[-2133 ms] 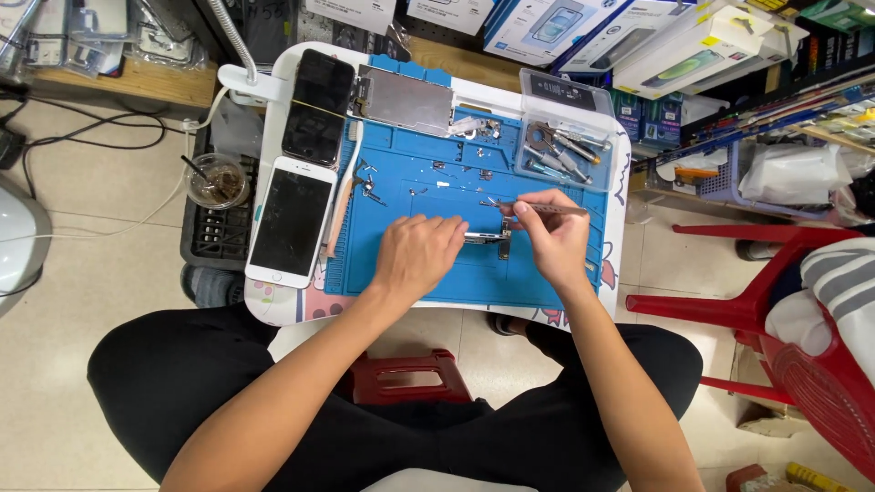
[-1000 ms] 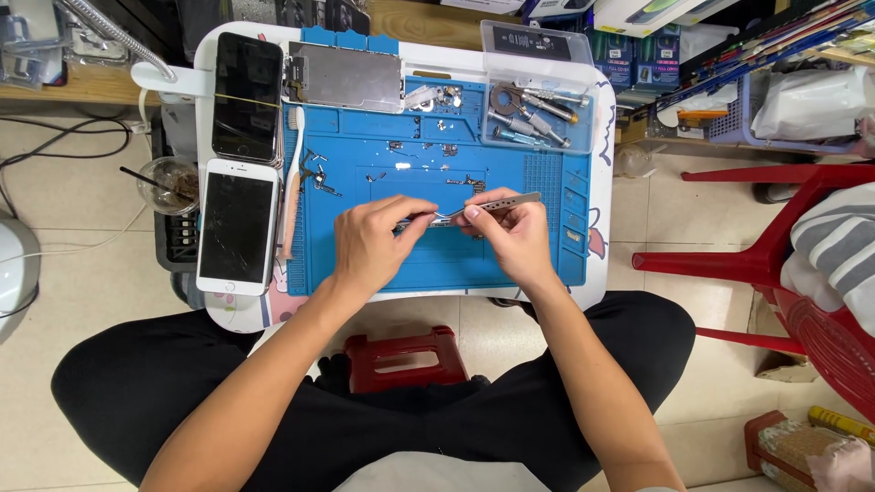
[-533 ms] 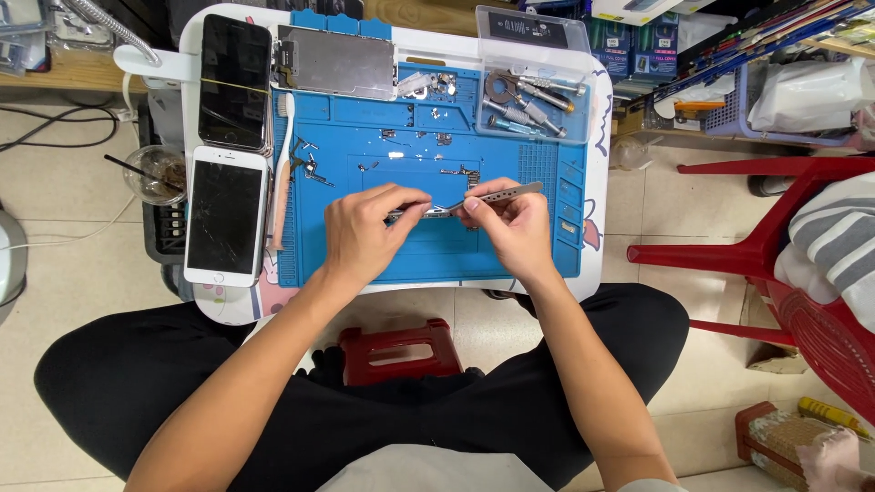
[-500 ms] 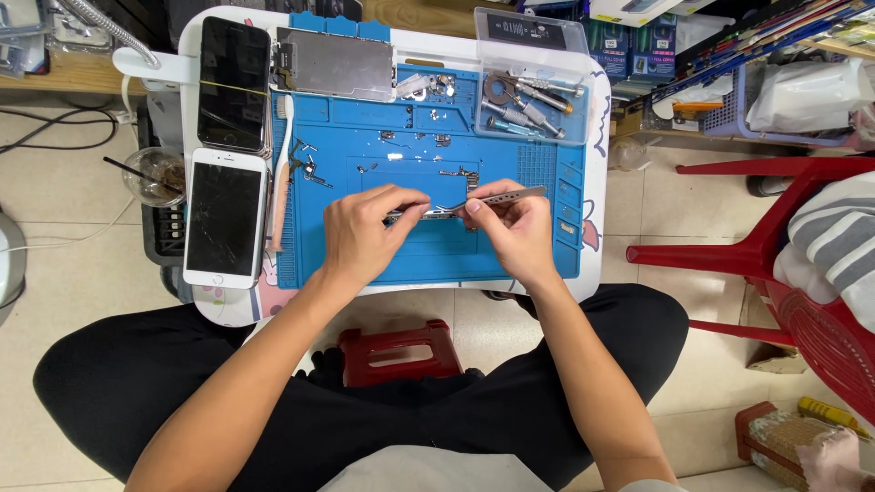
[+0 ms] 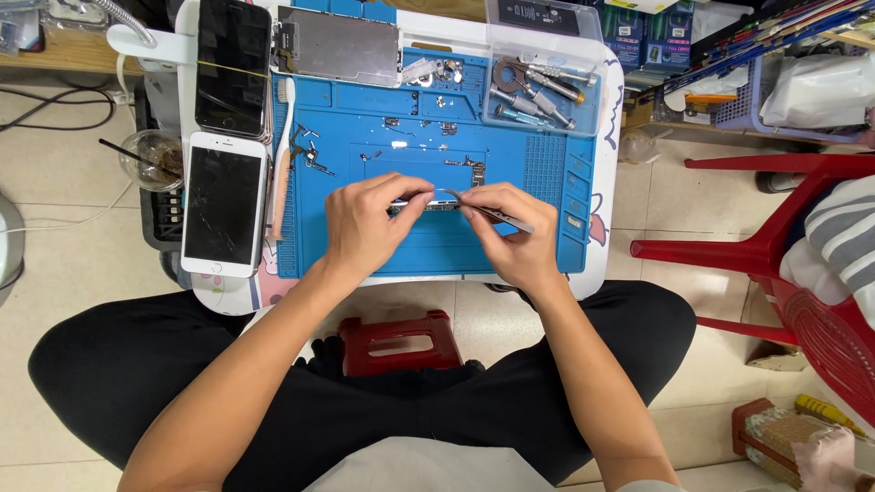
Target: The person is repairing a disassembled smartphone on a blue work mat. They use a metal spudger to pry and adjust internal components, then switch to a screwdriver to tighten screws on the device's frame.
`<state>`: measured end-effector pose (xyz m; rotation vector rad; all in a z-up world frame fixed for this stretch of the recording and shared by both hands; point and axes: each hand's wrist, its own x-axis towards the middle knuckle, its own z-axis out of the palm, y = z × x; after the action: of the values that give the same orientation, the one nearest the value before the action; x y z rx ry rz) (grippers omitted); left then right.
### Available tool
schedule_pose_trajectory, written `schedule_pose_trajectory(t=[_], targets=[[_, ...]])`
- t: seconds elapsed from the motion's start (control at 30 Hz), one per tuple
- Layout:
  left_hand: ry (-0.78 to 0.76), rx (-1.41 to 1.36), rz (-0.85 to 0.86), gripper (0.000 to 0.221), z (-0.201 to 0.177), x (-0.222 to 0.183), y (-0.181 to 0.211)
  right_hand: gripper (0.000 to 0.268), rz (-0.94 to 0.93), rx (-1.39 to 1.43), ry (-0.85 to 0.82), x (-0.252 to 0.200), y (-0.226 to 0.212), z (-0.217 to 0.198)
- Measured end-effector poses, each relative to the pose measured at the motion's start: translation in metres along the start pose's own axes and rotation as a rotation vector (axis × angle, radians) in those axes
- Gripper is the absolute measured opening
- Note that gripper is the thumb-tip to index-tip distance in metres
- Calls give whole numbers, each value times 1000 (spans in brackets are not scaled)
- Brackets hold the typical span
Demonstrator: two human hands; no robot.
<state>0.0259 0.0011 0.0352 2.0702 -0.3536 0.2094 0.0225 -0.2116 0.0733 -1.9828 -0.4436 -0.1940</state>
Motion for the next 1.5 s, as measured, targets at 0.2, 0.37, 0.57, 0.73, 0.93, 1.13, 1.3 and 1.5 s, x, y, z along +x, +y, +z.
schedule_pose_trajectory(t=[0.2, 0.37, 0.57, 0.73, 0.93, 1.13, 1.3, 1.5], targets=[[20, -20, 18, 11, 1, 0, 0, 15, 19, -3, -19, 2, -5, 1], [26, -21, 15, 10, 1, 0, 0, 15, 25, 14, -9, 1, -4, 3], [7, -9, 8, 10, 1, -1, -2, 13, 50, 26, -9, -1, 2, 3], [8, -16, 2, 11, 0, 0, -2, 13, 66, 34, -7, -1, 7, 3], [25, -41, 0, 11, 0, 0, -1, 13, 72, 35, 0, -3, 10, 3], [15, -41, -8, 12, -2, 1, 0, 13, 98, 39, 3, -4, 12, 3], [11, -52, -10, 11, -2, 1, 1, 12, 109, 38, 9, -5, 13, 3], [9, -40, -15, 11, -1, 1, 0, 11, 125, 53, 9, -5, 14, 2]])
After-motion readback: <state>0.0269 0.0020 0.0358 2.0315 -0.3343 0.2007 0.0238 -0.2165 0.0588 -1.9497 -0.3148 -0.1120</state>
